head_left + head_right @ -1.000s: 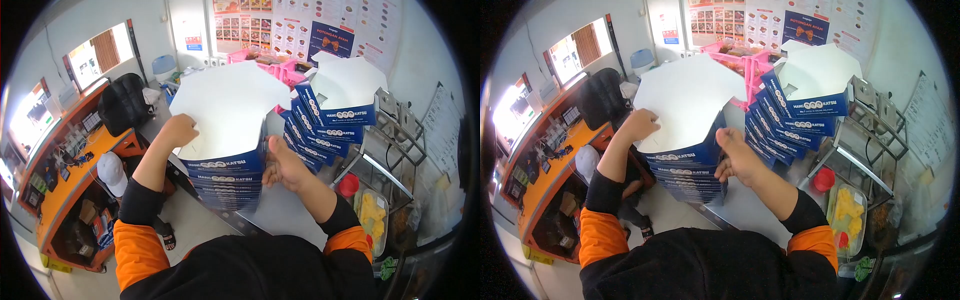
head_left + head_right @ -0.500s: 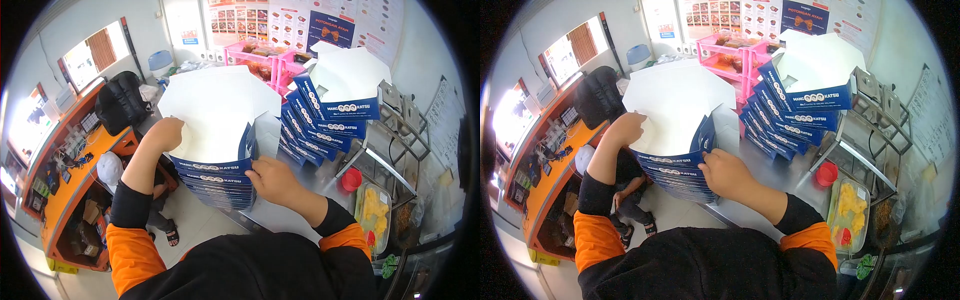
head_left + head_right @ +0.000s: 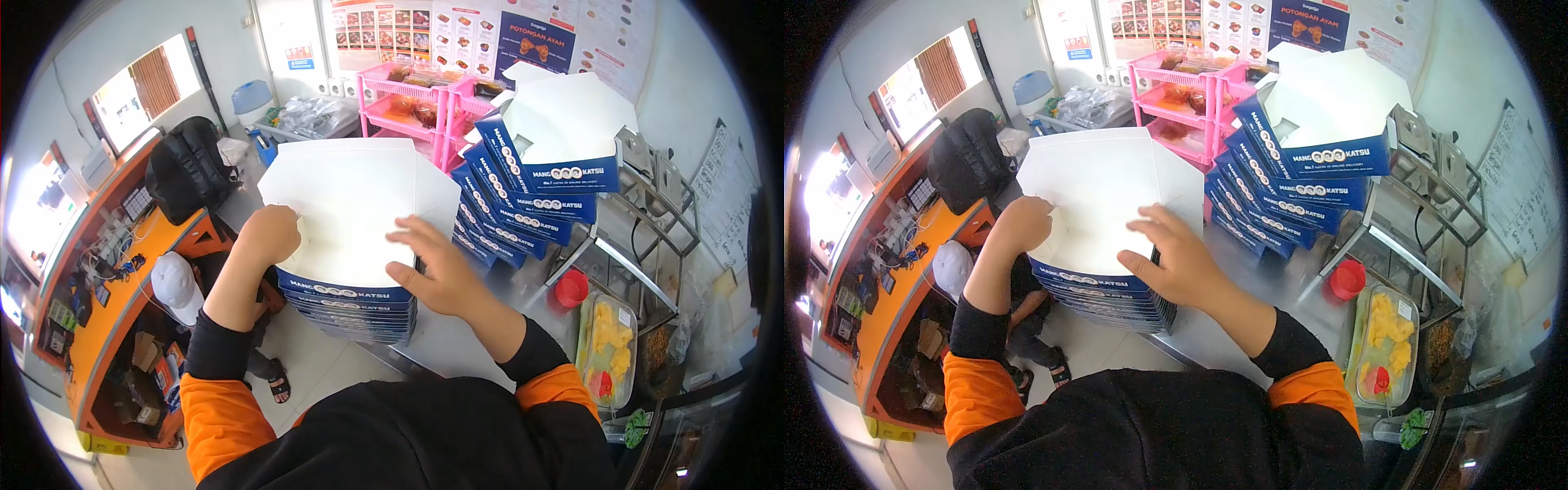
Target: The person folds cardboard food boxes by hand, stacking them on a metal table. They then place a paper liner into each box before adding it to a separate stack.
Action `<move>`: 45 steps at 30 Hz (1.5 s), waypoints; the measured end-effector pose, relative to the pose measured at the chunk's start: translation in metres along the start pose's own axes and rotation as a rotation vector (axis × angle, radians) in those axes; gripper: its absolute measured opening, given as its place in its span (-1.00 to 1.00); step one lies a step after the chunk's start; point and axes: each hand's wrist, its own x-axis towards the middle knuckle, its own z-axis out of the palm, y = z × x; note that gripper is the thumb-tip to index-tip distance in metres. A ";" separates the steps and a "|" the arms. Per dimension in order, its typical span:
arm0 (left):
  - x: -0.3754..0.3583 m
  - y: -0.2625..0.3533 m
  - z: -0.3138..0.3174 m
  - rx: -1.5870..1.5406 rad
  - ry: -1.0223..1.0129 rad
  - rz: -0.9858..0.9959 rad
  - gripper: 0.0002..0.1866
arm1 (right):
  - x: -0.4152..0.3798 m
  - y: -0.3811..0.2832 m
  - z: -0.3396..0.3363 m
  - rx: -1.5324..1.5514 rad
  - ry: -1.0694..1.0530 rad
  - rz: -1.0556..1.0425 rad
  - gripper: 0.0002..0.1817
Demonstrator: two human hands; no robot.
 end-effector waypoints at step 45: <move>-0.054 0.068 0.019 -1.494 0.798 0.382 -0.33 | 0.022 -0.015 -0.207 -1.200 0.493 0.038 -0.89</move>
